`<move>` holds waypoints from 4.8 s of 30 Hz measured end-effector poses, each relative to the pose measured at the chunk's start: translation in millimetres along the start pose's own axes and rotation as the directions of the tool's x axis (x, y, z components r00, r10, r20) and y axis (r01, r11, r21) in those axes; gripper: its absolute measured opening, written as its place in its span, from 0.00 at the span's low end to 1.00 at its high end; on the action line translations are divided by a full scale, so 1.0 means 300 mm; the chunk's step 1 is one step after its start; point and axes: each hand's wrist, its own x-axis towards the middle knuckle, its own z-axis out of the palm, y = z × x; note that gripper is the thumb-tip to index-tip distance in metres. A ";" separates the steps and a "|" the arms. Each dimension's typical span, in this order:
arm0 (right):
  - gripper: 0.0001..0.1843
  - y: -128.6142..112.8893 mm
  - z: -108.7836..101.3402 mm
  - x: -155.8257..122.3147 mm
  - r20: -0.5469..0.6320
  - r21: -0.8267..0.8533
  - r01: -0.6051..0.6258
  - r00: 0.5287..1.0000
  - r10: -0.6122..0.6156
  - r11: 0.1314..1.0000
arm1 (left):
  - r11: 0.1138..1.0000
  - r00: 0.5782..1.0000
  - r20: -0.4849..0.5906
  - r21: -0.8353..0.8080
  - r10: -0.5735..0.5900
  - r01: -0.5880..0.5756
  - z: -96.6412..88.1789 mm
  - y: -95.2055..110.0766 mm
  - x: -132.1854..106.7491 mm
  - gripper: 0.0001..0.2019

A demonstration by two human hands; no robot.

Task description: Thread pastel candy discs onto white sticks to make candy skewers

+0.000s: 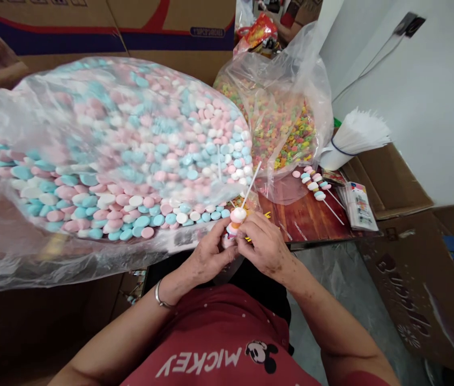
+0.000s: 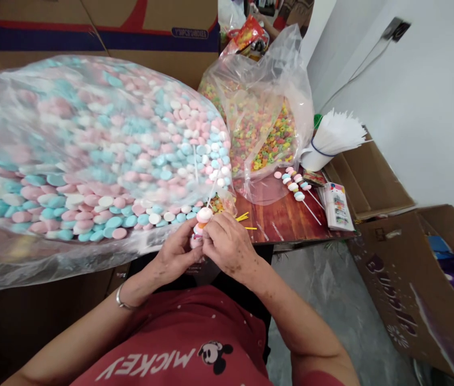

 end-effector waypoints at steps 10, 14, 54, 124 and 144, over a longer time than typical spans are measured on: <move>0.05 -0.004 0.031 -0.005 -0.048 -0.002 -0.031 0.998 0.031 1.000 | 0.971 0.995 -0.086 0.238 0.055 -0.033 0.000 0.006 -0.005 0.22; 0.09 -0.011 0.030 0.002 -0.052 -0.046 -0.014 0.999 0.012 0.999 | 0.907 0.987 -0.077 0.410 0.140 -0.096 -0.003 0.010 -0.005 0.22; 0.08 0.005 -0.141 -0.075 0.129 -0.351 0.140 0.987 -0.100 0.926 | 0.769 0.973 0.177 0.598 0.149 -0.226 -0.120 0.044 -0.022 0.20; 0.15 -0.125 0.144 -0.053 0.151 0.713 -0.594 0.650 0.745 0.373 | 0.774 0.878 -0.411 -0.628 -0.244 -0.079 0.057 0.143 0.073 0.22; 0.14 -0.197 0.113 -0.144 0.026 0.372 -0.558 0.805 0.592 0.742 | 0.646 0.856 -0.405 -0.755 -0.322 -0.114 0.058 0.140 0.100 0.22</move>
